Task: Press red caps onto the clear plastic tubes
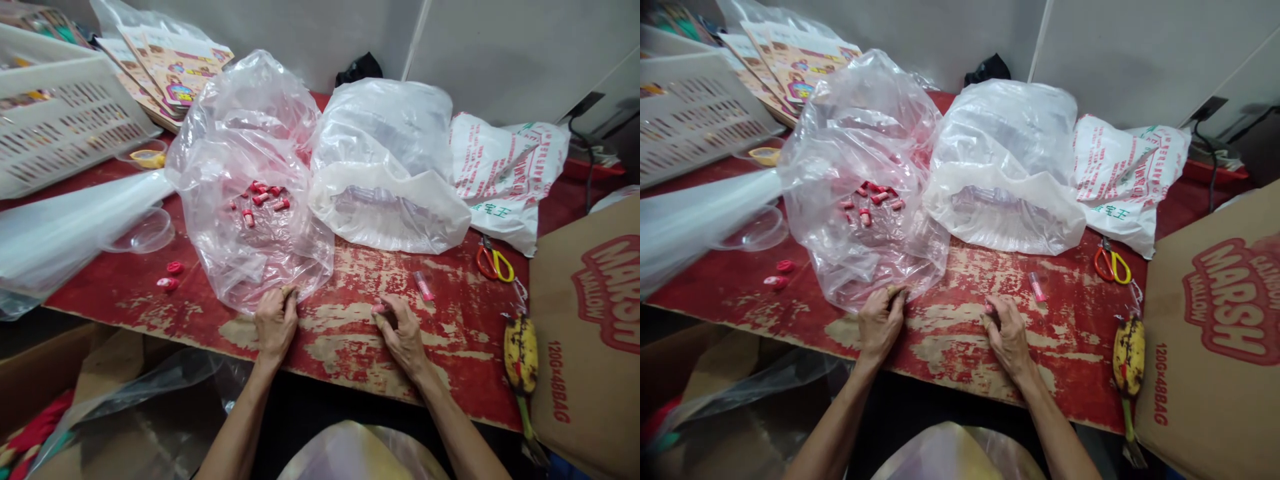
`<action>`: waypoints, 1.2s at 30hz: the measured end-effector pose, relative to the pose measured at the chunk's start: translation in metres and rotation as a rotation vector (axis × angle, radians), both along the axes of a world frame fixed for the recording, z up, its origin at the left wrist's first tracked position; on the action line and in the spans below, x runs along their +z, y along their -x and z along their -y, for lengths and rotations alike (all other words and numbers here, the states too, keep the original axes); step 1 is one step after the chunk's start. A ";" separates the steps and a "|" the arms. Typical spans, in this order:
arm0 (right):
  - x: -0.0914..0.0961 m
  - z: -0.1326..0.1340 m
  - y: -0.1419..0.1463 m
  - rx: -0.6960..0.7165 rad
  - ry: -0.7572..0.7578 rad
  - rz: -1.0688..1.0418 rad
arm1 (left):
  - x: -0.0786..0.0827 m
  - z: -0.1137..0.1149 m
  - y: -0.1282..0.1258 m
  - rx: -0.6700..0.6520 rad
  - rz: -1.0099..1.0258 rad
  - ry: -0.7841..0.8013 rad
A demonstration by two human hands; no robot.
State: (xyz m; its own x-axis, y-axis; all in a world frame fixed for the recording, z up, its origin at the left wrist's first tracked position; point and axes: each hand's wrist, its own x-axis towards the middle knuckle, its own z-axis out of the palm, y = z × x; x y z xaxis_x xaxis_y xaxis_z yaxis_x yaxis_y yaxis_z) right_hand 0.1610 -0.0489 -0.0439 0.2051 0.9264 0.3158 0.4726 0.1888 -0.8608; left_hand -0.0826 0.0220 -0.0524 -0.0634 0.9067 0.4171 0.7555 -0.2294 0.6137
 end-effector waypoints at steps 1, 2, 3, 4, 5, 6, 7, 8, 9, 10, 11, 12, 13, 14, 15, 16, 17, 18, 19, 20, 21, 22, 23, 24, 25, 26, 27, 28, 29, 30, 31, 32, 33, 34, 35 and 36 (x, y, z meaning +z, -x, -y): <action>0.002 -0.001 -0.002 0.002 0.032 -0.108 | 0.000 0.000 0.000 -0.003 0.004 -0.002; 0.005 -0.001 -0.005 -0.017 0.063 -0.264 | 0.000 0.000 0.000 -0.006 0.007 -0.002; 0.009 -0.001 -0.009 -0.043 0.085 -0.446 | 0.000 0.000 0.001 -0.010 0.009 0.001; 0.013 -0.002 -0.013 -0.072 0.098 -0.633 | 0.000 0.000 0.001 -0.011 0.008 0.003; 0.017 -0.002 -0.018 -0.097 0.106 -0.809 | -0.001 0.000 0.001 -0.010 0.005 0.005; 0.020 -0.002 -0.023 -0.117 0.117 -0.955 | -0.001 -0.001 0.001 -0.010 0.000 0.006; 0.022 -0.002 -0.026 -0.139 0.131 -1.065 | -0.001 -0.001 0.001 -0.009 -0.006 0.006; 0.024 -0.001 -0.029 -0.161 0.152 -1.136 | -0.001 -0.001 0.001 -0.008 -0.013 0.003; 0.026 -0.001 -0.031 -0.183 0.170 -1.176 | -0.001 -0.001 0.001 -0.008 -0.019 -0.001; 0.026 0.000 -0.031 -0.201 0.184 -1.194 | -0.002 -0.001 0.001 -0.009 -0.023 -0.005; 0.026 0.000 -0.030 -0.212 0.198 -1.197 | -0.002 -0.001 0.001 -0.011 -0.026 -0.008; 0.026 0.001 -0.029 -0.215 0.208 -1.194 | -0.002 -0.001 0.002 -0.013 -0.029 -0.011; 0.025 0.001 -0.027 -0.213 0.213 -1.186 | -0.003 -0.001 0.002 -0.015 -0.031 -0.013; 0.024 0.001 -0.025 -0.204 0.215 -1.174 | -0.003 -0.002 0.002 -0.018 -0.034 -0.015; 0.023 0.002 -0.023 -0.192 0.213 -1.157 | -0.003 -0.002 0.002 -0.021 -0.035 -0.018; 0.022 0.002 -0.021 -0.175 0.209 -1.134 | -0.004 -0.002 0.002 -0.024 -0.036 -0.021; 0.022 0.003 -0.020 -0.152 0.206 -1.104 | -0.004 -0.002 0.003 -0.024 -0.035 -0.022; 0.021 0.004 -0.019 -0.126 0.201 -1.065 | -0.004 -0.002 0.003 -0.024 -0.034 -0.023; 0.021 0.006 -0.019 -0.104 0.192 -1.012 | -0.004 -0.002 0.003 -0.022 -0.033 -0.024; 0.021 0.008 -0.019 -0.092 0.174 -0.939 | -0.004 -0.002 0.003 -0.020 -0.032 -0.026; 0.020 0.010 -0.020 -0.091 0.150 -0.842 | -0.004 -0.002 0.003 -0.018 -0.033 -0.028; 0.019 0.012 -0.020 -0.102 0.119 -0.721 | -0.004 -0.002 0.003 -0.019 -0.035 -0.029; 0.018 0.013 -0.022 -0.122 0.085 -0.577 | -0.004 -0.002 0.003 -0.021 -0.037 -0.029; 0.017 0.014 -0.023 -0.143 0.052 -0.416 | -0.004 -0.002 0.002 -0.022 -0.038 -0.028; 0.015 0.013 -0.025 -0.146 0.022 -0.249 | -0.004 -0.002 0.002 -0.021 -0.038 -0.027; 0.012 0.013 -0.026 -0.123 -0.009 -0.092 | -0.003 -0.001 0.002 -0.019 -0.038 -0.025; 0.010 0.011 -0.028 -0.076 -0.037 0.044 | -0.003 -0.001 0.002 -0.017 -0.039 -0.024; 0.007 0.010 -0.029 -0.020 -0.062 0.148 | -0.003 -0.001 0.002 -0.015 -0.040 -0.022; 0.004 0.008 -0.030 0.027 -0.082 0.213 | -0.003 -0.001 0.002 -0.014 -0.041 -0.021; 0.002 0.007 -0.030 0.045 -0.101 0.241 | -0.002 -0.001 0.002 -0.015 -0.042 -0.018; 0.000 0.007 -0.030 0.029 -0.114 0.248 | -0.002 -0.001 0.002 -0.016 -0.043 -0.015; -0.001 0.006 -0.030 -0.009 -0.123 0.248 | -0.002 -0.001 0.002 -0.018 -0.041 -0.012; -0.002 0.006 -0.030 -0.039 -0.131 0.259 | -0.002 -0.001 0.002 -0.021 -0.038 -0.007; -0.003 0.006 -0.031 -0.049 -0.137 0.286 | -0.002 -0.001 0.002 -0.020 -0.035 -0.006; -0.004 0.006 -0.031 -0.037 -0.139 0.328 | -0.003 -0.002 0.002 -0.018 -0.033 -0.006; -0.005 0.005 -0.032 -0.010 -0.136 0.377 | -0.003 -0.002 0.002 -0.016 -0.033 -0.006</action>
State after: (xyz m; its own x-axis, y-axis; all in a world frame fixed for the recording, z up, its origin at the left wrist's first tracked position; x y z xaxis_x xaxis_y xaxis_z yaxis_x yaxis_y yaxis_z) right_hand 0.1929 -0.0541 -0.0490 0.0608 0.8697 0.4899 0.7530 0.2822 -0.5945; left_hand -0.0844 0.0237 -0.0552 -0.0346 0.9050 0.4240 0.7717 -0.2454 0.5868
